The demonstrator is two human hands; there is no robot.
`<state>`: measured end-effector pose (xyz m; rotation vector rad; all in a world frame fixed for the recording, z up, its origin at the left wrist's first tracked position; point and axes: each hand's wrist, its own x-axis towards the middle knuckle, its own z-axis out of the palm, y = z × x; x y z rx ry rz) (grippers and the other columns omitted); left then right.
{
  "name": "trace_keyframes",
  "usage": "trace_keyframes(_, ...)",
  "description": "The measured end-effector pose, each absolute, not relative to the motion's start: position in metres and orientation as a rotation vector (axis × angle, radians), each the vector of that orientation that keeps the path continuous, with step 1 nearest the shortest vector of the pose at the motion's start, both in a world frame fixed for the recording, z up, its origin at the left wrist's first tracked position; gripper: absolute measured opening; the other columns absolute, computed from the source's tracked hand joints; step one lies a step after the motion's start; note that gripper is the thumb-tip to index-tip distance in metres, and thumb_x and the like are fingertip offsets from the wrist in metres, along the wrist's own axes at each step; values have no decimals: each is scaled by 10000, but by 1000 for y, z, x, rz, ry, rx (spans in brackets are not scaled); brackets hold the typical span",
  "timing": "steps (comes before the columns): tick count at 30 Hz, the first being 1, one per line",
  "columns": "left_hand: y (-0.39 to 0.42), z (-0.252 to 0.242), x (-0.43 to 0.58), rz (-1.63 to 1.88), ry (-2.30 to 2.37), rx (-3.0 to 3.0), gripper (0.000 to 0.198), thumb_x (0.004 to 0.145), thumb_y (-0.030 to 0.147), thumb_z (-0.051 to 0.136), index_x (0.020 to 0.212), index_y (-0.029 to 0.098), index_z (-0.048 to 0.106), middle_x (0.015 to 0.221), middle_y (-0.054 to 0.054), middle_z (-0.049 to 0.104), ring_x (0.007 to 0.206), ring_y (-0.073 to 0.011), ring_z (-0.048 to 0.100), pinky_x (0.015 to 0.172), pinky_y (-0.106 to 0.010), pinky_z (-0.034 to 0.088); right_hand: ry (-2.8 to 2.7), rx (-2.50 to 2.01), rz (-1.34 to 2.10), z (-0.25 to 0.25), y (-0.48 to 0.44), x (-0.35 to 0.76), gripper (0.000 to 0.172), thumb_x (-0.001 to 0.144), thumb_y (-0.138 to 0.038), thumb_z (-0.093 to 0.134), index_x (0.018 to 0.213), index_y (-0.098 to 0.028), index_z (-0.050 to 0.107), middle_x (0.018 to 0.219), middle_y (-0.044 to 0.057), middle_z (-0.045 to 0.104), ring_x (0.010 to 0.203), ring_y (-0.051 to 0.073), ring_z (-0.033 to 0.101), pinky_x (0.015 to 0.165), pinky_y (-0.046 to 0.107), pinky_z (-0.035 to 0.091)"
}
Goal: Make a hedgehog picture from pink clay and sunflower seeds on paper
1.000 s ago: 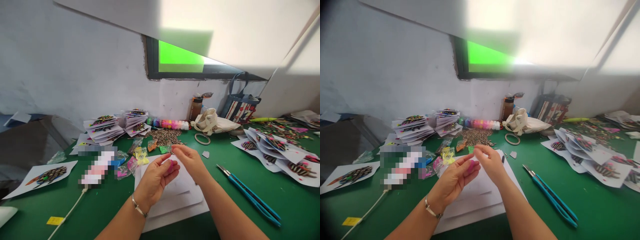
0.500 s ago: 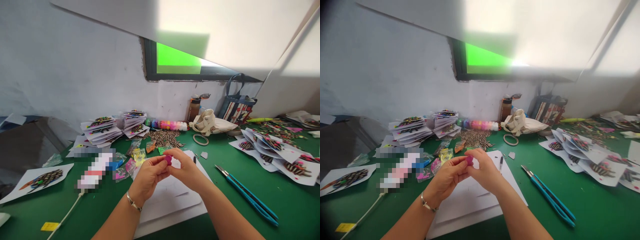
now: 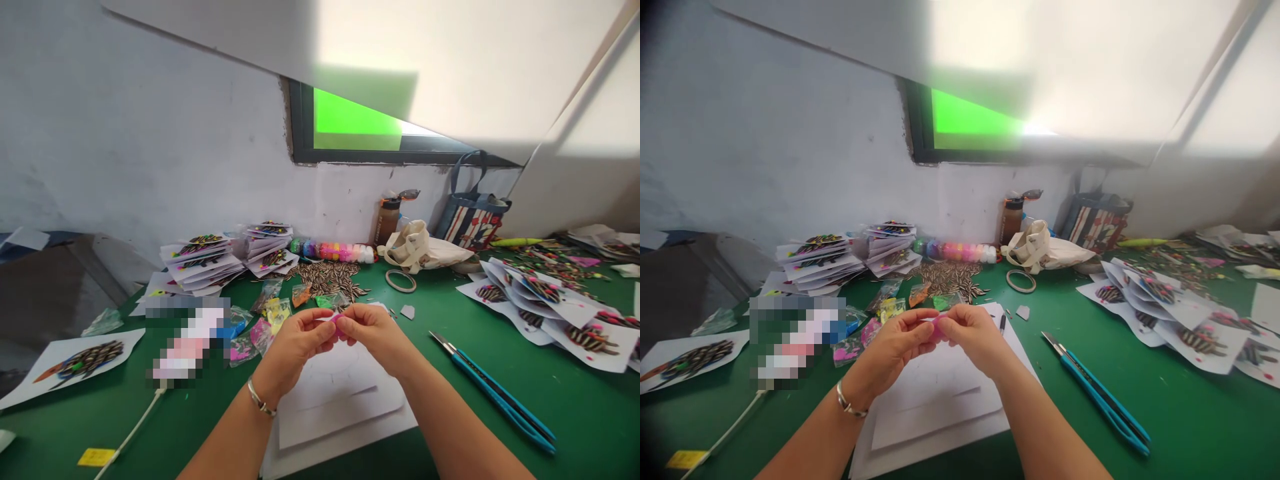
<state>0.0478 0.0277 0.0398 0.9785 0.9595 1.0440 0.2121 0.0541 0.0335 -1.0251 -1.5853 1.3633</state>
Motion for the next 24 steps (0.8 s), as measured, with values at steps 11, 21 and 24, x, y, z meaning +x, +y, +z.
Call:
trace_keyframes(11,29,38,48,1091,1060,1192,231,742,386,682,788,160,694,716,-32,649,657,-134,541,635,-260,420,-1641,-1117,1445,34,54,211,281,786,-445,599,813,-165,615,704,21,646,593,119,562,516,231,400)
trace_keyframes(21,29,40,45,1022,1055,1230,238,776,387,635,775,159,702,715,-38,635,684,-145,538,643,-268,398,-1627,-1079,1484,32,53,211,209,787,-361,606,767,-154,624,680,18,638,562,97,536,505,215,401)
trace_keyframes(24,29,42,45,1091,1093,1249,223,762,367,641,747,153,702,655,-32,623,640,-145,519,615,-272,389,-1640,-1050,1573,35,54,214,270,794,-411,595,896,-166,648,833,49,679,619,113,576,477,207,402)
